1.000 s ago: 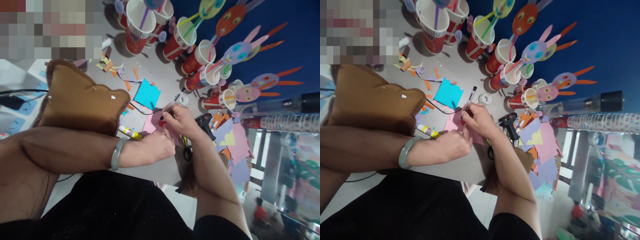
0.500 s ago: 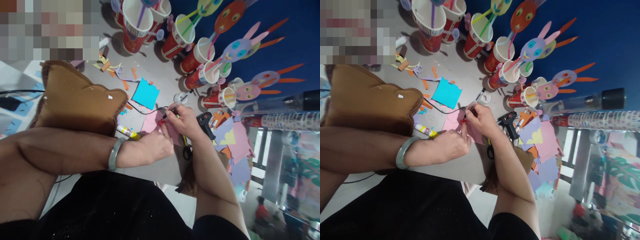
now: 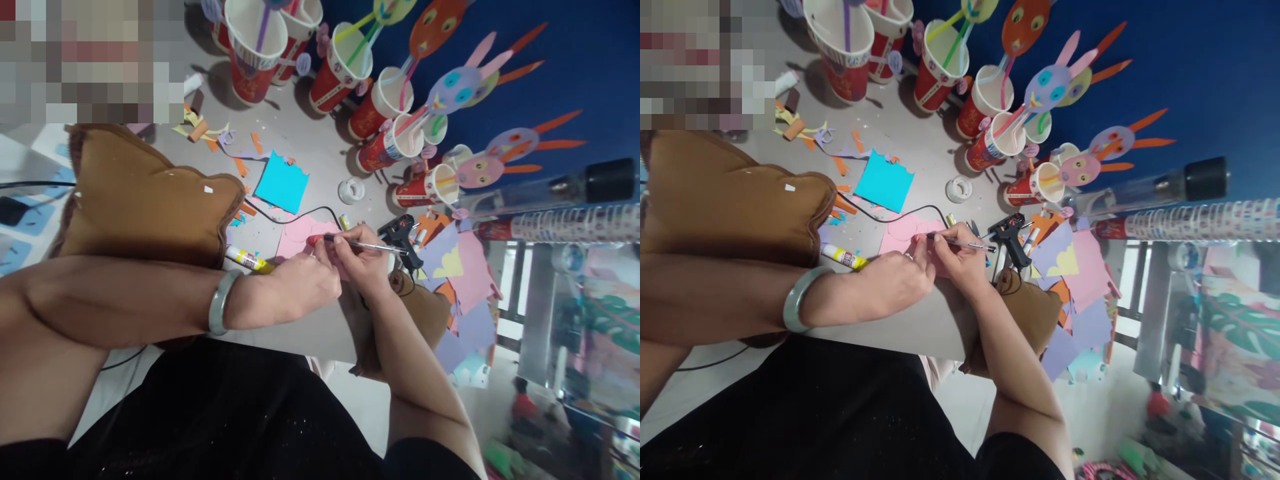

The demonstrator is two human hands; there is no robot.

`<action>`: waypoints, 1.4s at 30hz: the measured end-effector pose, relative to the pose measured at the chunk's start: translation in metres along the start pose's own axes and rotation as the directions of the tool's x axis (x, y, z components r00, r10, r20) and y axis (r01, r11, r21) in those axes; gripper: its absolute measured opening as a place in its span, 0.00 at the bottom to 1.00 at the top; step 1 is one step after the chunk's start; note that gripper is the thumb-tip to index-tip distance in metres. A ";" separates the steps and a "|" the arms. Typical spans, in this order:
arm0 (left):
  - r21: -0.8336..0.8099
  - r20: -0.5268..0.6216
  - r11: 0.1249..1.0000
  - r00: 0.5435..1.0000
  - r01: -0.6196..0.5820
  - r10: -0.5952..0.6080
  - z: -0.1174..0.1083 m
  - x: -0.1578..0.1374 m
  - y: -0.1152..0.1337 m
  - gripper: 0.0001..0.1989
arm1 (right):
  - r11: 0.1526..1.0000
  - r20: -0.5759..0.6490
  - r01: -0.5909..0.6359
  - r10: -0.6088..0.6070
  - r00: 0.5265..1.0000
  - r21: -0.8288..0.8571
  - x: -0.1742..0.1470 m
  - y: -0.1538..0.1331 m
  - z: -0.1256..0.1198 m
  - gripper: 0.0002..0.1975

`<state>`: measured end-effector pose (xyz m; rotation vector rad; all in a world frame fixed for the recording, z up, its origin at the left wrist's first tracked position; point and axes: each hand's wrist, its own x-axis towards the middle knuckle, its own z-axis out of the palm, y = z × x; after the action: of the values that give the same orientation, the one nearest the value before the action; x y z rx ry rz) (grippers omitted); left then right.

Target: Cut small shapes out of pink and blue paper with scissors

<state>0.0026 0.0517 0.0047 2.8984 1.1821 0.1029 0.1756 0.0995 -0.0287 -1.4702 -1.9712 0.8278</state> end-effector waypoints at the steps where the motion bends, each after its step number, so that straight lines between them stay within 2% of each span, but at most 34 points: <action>1: -0.013 0.029 1.000 1.000 -0.007 0.007 -0.001 0.000 0.000 0.23 | 1.000 -0.014 0.013 -0.013 1.000 -0.016 -0.002 0.001 0.001 0.09; 3: -0.025 0.063 1.000 0.998 -0.014 0.016 -0.003 0.001 -0.001 0.24 | 0.999 -0.043 0.033 -0.034 0.998 -0.038 -0.006 0.001 0.002 0.09; 9: -0.080 0.065 0.996 0.997 0.035 -0.030 -0.006 -0.001 -0.003 0.24 | 0.999 -0.094 0.014 -0.019 0.995 -0.044 -0.018 0.000 0.006 0.09; 13: -0.152 0.173 0.987 0.985 0.048 -0.021 -0.013 0.003 -0.008 0.25 | 0.998 -0.109 0.015 -0.021 0.994 -0.058 -0.025 -0.001 0.007 0.09; 17: -0.298 0.291 0.952 0.957 0.075 0.015 -0.023 0.009 -0.022 0.22 | 0.999 -0.136 0.047 -0.050 0.989 -0.026 -0.029 0.000 0.011 0.08; 22: -0.425 0.230 0.899 0.973 0.104 -0.003 -0.029 0.013 -0.042 0.13 | 0.996 -0.166 0.070 -0.079 0.983 -0.056 -0.033 0.001 0.016 0.07; 26: -0.446 0.220 0.892 0.975 0.072 0.032 -0.026 0.013 -0.056 0.11 | 0.993 -0.159 0.044 -0.061 0.985 -0.108 -0.039 0.000 0.019 0.08; 30: -0.466 0.193 0.885 0.977 0.006 0.095 -0.023 0.012 -0.066 0.16 | 0.993 -0.156 0.034 -0.052 0.986 -0.117 -0.043 -0.002 0.022 0.08; 36: -0.360 0.328 0.922 0.944 0.142 -0.017 -0.035 0.017 -0.065 0.22 | 0.987 -0.142 0.051 -0.073 0.987 -0.152 -0.047 -0.006 0.025 0.07; 42: -0.367 0.376 0.914 0.926 0.170 -0.021 -0.032 0.022 -0.070 0.22 | 0.960 -0.167 0.147 -0.189 0.968 -0.236 -0.050 -0.003 0.029 0.05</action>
<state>-0.0328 0.1164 0.0358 2.3687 1.0854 -0.1738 0.1654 0.0461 -0.0491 -1.4184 -2.0600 0.3885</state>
